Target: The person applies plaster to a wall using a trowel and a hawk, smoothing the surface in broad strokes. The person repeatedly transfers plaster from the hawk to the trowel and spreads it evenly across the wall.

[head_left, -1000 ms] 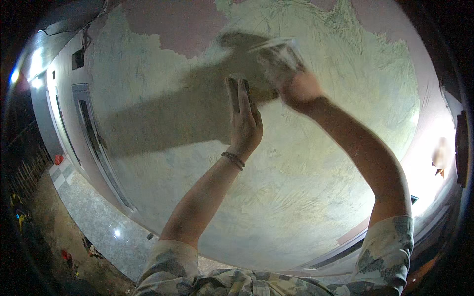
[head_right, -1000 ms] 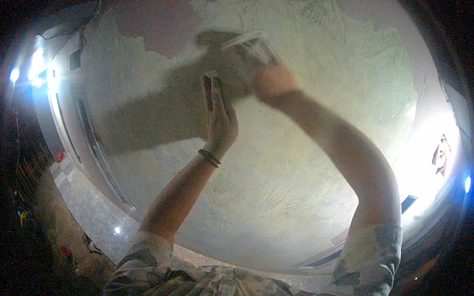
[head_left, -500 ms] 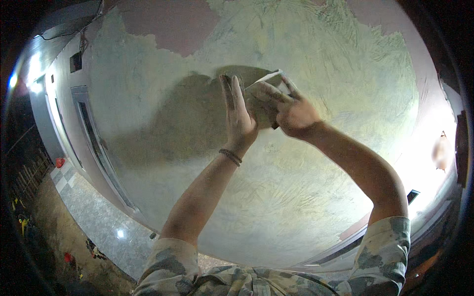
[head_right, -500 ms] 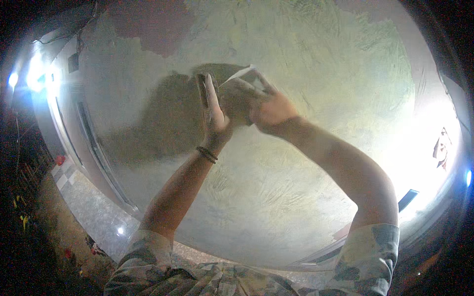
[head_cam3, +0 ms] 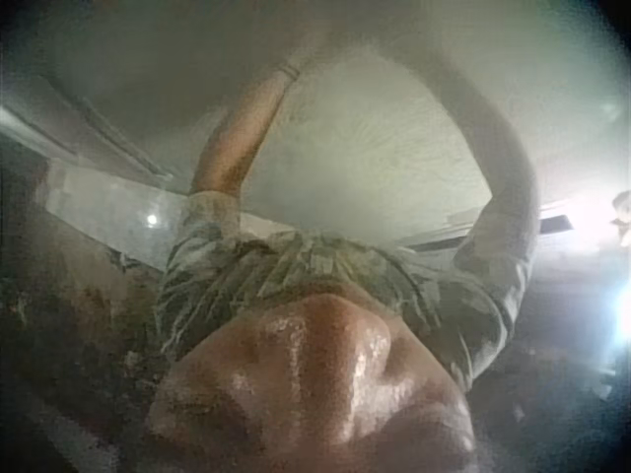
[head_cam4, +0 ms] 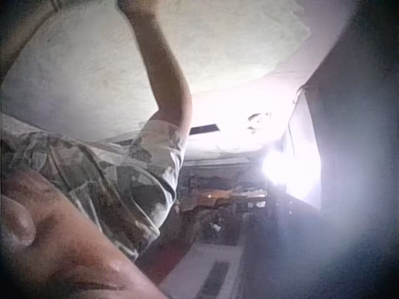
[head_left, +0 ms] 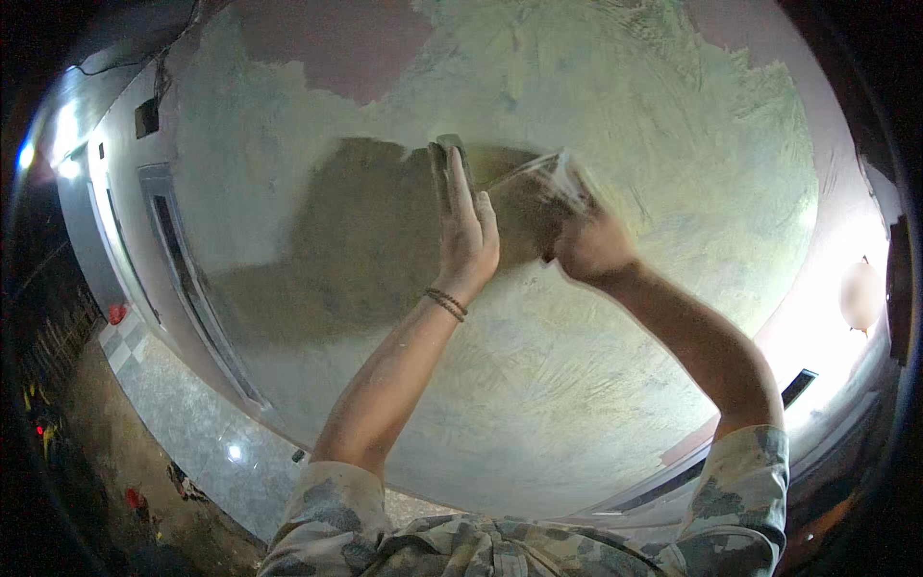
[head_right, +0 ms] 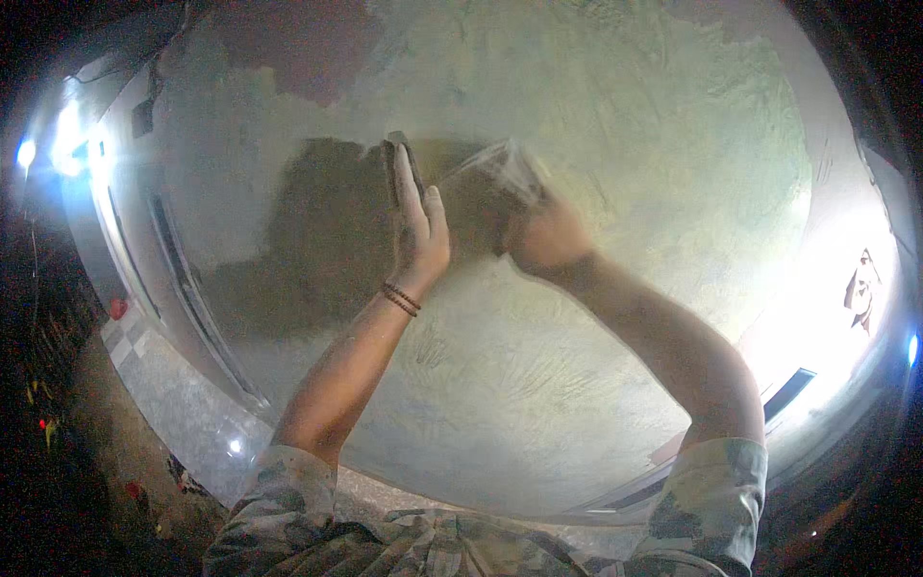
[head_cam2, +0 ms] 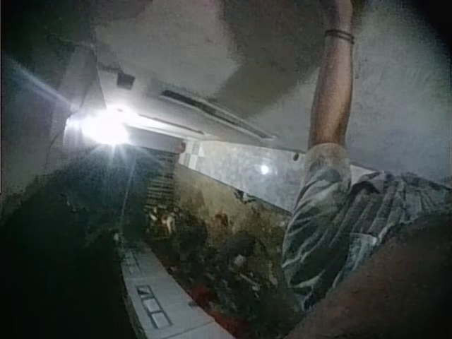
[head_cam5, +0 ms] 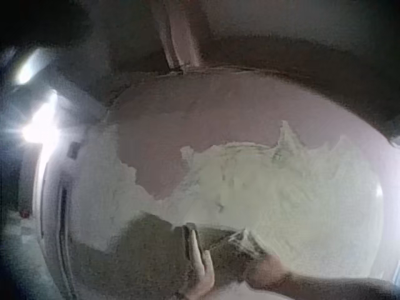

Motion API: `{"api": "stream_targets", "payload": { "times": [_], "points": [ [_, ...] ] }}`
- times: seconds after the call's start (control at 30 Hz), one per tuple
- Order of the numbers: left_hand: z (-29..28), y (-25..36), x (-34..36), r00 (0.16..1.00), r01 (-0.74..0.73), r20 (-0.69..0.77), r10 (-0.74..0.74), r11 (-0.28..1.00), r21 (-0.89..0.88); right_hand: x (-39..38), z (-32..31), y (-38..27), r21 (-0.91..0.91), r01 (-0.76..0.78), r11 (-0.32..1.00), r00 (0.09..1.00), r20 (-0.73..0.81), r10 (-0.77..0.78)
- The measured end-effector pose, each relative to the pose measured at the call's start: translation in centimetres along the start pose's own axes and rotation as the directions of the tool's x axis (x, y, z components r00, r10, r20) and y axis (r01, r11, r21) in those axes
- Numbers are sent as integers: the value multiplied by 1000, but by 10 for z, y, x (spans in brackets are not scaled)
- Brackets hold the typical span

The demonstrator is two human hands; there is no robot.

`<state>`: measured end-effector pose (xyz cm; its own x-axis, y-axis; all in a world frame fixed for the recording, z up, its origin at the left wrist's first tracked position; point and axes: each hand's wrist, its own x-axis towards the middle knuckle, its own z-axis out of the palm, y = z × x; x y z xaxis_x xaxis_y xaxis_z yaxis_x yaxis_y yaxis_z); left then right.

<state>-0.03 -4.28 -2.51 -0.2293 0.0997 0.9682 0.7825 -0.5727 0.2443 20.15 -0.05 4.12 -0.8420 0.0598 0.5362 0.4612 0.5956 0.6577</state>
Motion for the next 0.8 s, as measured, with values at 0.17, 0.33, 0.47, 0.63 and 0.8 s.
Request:
{"api": "stream_targets", "payload": {
  "times": [0.17,0.33,0.47,0.63,0.8],
  "points": [
    [-5,3,1,999,-18,44,18,1000,15,8,-22,45,-175,-281,944,928,-302,220],
    [-4,11,0,1000,-5,1,5,996,90,-39,-2,-55,278,-117,953,982,174,70],
    [-1,17,-2,1000,17,13,-18,996,85,-79,-5,-13,-27,-58,998,998,18,58],
    [-1,17,3,999,-44,-7,46,985,167,-84,-43,60,-120,-457,881,807,-474,353],
    [0,16,14,998,-62,26,57,958,281,-120,16,-69,226,-308,924,923,-167,348]
  ]
}}
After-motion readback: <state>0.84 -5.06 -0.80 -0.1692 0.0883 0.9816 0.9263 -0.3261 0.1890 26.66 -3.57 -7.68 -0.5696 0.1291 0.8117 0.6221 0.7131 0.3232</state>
